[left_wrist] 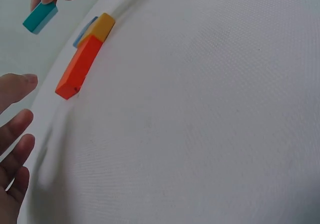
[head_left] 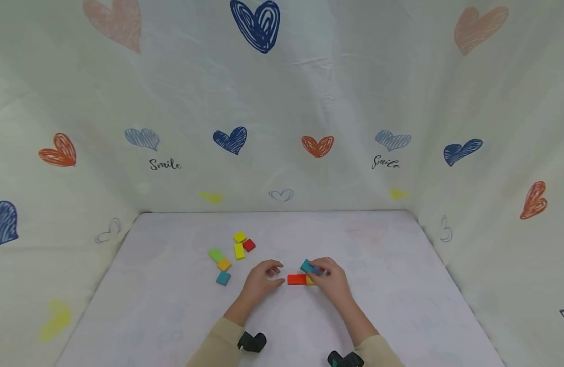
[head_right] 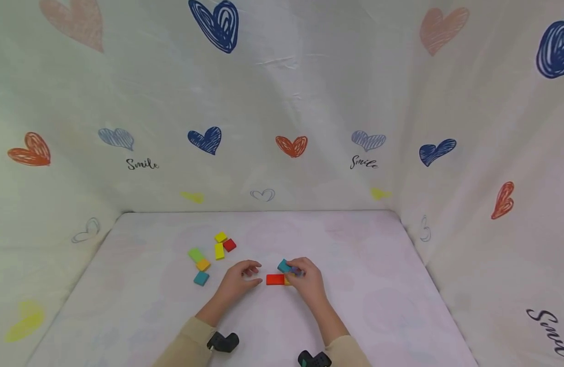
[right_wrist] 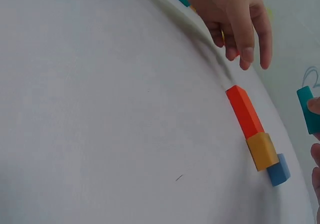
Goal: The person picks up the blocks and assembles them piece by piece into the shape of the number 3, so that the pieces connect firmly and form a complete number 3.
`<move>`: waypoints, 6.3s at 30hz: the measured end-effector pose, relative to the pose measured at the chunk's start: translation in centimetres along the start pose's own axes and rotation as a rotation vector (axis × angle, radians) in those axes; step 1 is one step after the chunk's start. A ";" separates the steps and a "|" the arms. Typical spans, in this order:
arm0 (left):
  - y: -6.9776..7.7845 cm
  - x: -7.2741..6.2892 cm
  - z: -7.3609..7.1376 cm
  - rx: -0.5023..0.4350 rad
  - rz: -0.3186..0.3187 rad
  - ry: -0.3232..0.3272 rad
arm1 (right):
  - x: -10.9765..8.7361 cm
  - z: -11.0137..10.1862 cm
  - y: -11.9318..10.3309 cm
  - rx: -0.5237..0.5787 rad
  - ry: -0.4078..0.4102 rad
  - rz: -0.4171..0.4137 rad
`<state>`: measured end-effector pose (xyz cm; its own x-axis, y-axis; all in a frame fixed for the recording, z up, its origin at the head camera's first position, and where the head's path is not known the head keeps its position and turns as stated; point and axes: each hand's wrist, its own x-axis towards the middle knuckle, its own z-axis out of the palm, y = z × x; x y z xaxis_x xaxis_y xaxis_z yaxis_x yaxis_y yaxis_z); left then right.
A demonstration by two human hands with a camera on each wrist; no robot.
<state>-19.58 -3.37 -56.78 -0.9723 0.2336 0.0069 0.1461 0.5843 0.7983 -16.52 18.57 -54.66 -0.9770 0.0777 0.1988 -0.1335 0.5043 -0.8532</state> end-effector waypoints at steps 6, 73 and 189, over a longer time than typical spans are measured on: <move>-0.5 0.1 0.7 -0.045 0.021 0.008 | -1.3 -0.5 1.3 0.019 0.083 0.030; -0.4 -0.3 2.5 0.207 0.039 0.137 | -5.2 -0.1 4.3 -0.169 0.089 0.164; -7.2 -2.8 -13.5 0.090 -0.131 0.166 | 5.7 14.8 -6.9 0.018 -0.526 -0.038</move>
<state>-20.40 -18.75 -54.44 -0.9996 0.0241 0.0116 0.0248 0.6700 0.7419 -23.63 2.77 -54.75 -0.9223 -0.3849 -0.0355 -0.1685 0.4829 -0.8593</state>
